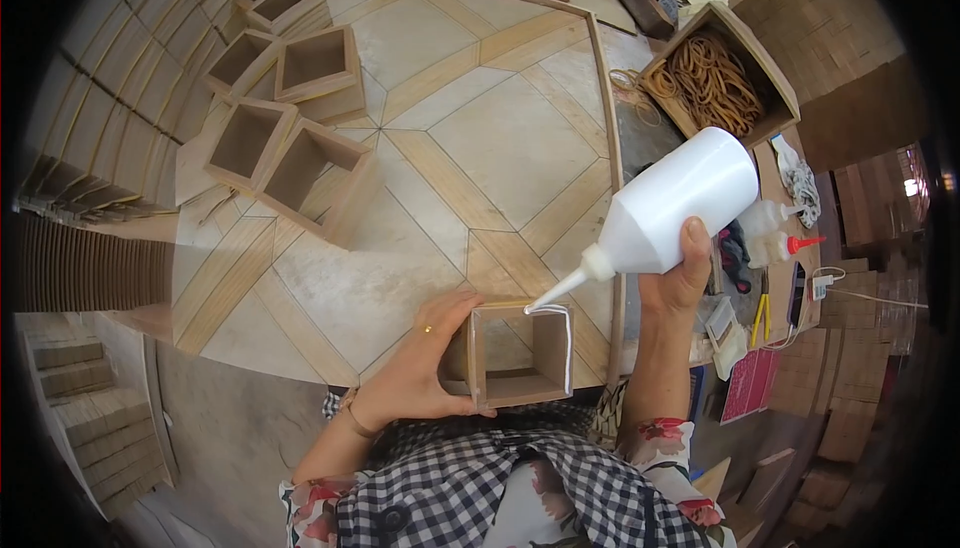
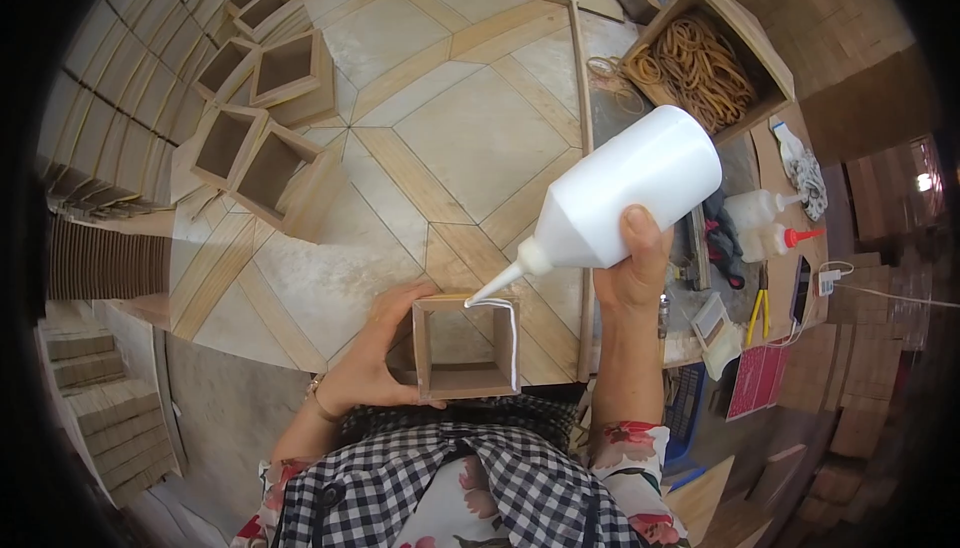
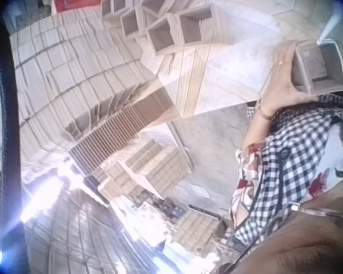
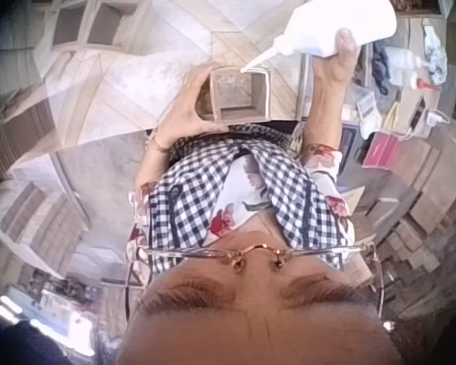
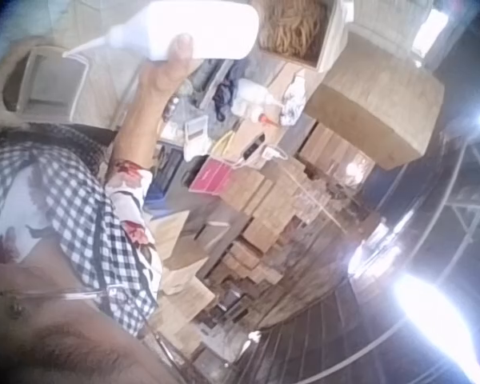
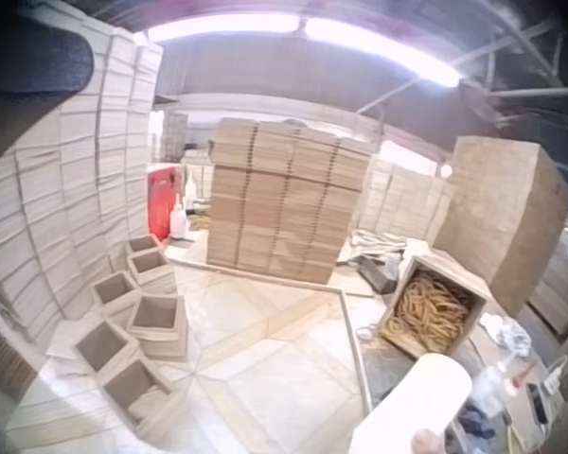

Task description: Assembling small wooden boxes by applying glue to the edges and securing them with a pneumatic staple gun.

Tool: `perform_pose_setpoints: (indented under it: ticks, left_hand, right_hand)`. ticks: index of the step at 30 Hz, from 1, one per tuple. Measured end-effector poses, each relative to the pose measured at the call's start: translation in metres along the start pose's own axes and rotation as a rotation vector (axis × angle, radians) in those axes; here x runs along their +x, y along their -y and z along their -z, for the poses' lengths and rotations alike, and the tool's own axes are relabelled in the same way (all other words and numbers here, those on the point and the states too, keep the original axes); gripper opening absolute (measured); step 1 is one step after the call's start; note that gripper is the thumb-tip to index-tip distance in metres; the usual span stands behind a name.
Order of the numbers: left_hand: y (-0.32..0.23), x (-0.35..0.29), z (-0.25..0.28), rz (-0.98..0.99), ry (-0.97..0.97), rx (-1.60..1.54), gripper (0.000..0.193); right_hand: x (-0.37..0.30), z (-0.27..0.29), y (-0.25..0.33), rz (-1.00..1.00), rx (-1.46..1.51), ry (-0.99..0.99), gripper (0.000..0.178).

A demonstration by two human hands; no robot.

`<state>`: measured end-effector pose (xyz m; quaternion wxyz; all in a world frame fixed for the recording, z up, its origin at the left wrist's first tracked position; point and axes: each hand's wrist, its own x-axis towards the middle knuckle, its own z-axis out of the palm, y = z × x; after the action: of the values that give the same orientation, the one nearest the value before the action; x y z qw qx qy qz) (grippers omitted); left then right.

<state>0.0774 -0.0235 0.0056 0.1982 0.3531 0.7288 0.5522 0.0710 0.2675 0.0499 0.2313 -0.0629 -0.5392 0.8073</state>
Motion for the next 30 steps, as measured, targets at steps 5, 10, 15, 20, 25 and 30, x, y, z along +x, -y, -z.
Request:
perform_pose_setpoints:
  ticks: [5, 10, 15, 20, 25, 30]
  left_hand:
    - [0.004, -0.004, -0.007, 0.041, -0.048, -0.214, 0.112]
    - [0.002, 0.000, -0.001, 0.023, 0.011, -0.091, 0.111]
    - [0.004, 0.000, -0.001, -0.044, -0.005, -0.041, 0.111]
    - [0.007, 0.000, -0.002, -0.132, -0.047, -0.006, 0.111]
    - [0.006, -0.001, -0.002, -0.106, -0.038, -0.010, 0.111]
    - [0.010, -0.002, -0.004, -0.115, -0.045, 0.006, 0.112]
  right_hand:
    - [-0.001, -0.019, -0.005, -0.036, 0.018, 0.016, 0.058]
    - [-0.001, -0.030, -0.011, -0.045, 0.019, 0.022, 0.060]
    - [-0.003, -0.038, -0.012, -0.054, -0.010, 0.001, 0.062]
    - [-0.005, -0.040, -0.012, -0.056, -0.019, 0.033, 0.062]
    - [-0.015, -0.036, -0.011, -0.070, 0.001, 0.044, 0.061]
    - [-0.031, -0.033, -0.007, -0.099, -0.030, 0.050, 0.062]
